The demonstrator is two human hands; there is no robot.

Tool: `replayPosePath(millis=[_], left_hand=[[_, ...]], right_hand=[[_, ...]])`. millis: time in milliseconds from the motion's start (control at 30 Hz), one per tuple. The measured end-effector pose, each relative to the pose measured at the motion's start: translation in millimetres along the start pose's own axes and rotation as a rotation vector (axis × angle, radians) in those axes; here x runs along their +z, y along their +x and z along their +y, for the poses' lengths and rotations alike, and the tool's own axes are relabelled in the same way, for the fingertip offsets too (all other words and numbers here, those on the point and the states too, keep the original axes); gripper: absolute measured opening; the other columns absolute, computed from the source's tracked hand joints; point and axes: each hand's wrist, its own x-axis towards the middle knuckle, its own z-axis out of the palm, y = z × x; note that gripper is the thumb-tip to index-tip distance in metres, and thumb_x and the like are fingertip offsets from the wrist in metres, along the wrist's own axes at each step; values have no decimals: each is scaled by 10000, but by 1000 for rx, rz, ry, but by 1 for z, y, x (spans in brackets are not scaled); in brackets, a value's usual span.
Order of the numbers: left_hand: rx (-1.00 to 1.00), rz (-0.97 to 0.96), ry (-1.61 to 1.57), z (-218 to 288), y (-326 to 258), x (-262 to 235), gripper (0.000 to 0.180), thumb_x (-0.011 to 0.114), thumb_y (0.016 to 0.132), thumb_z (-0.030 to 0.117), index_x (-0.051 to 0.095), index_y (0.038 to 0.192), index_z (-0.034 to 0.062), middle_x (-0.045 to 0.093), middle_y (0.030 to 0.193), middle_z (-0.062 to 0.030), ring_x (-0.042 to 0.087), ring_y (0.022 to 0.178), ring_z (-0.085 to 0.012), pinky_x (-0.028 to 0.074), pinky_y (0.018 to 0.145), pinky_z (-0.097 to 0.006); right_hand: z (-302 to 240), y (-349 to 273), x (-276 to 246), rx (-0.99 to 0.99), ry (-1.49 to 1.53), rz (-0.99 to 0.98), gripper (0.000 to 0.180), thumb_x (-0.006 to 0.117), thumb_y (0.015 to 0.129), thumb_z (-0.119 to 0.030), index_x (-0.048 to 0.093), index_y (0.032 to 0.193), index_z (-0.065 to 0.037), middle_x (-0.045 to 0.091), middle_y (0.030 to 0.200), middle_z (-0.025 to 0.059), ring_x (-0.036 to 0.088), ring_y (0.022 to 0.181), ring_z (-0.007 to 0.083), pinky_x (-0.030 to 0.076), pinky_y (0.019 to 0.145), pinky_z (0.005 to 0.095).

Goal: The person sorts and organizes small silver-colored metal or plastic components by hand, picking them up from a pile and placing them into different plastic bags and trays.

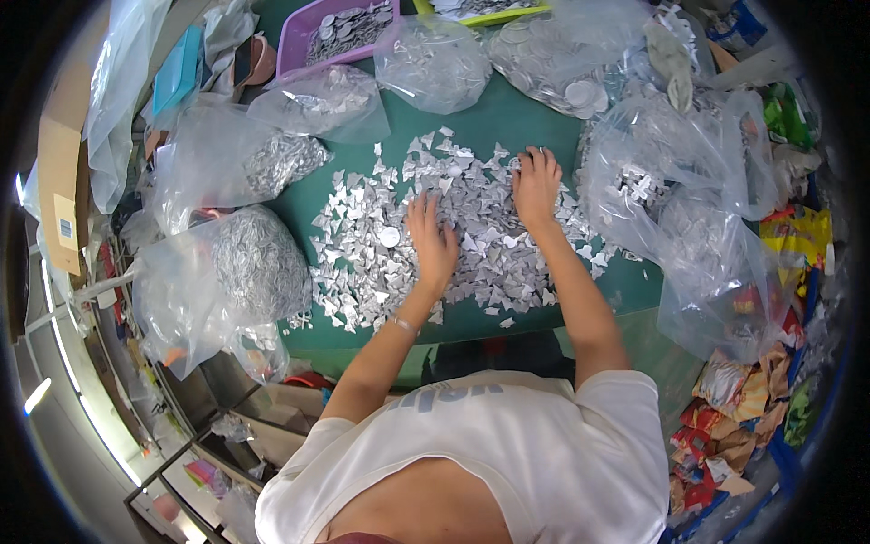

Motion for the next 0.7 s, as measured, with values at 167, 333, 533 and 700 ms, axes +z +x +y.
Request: replayPosePath(millis=[167,333,533,700], left_hand=[[-42,11,134,-3,68,27,330,630,732,68,546,1050,40,495,1119,-125,446,1063,-319,315,873,-447],[-70,-27,227,-6,76,44,167,632,731,75,569,884,58,532,892,-81,494,897,-266,331,765,-379],[111,121,-62,-10,60,24,79,597,762,35,576,835,58,579,788,-75,536,771,-260,344,732,-366],[-164,39,-358,1,11,-9,180,536,772,-74,604,912,17,604,803,-95,588,796,-256,442,706,-313]], right_hand=[[7,-16,-19,-77,300,30,183,617,744,-35,563,919,-40,571,841,112,546,868,270,377,825,366],[6,-62,-53,536,851,-20,127,536,866,-81,585,972,-31,565,831,60,504,718,140,426,664,247],[22,-90,-87,1148,1767,-278,89,522,893,-124,580,876,-58,468,665,-35,398,586,29,339,508,193],[28,-106,-75,685,942,-322,227,693,766,-162,587,925,-37,473,562,-1,427,475,100,316,436,236]])
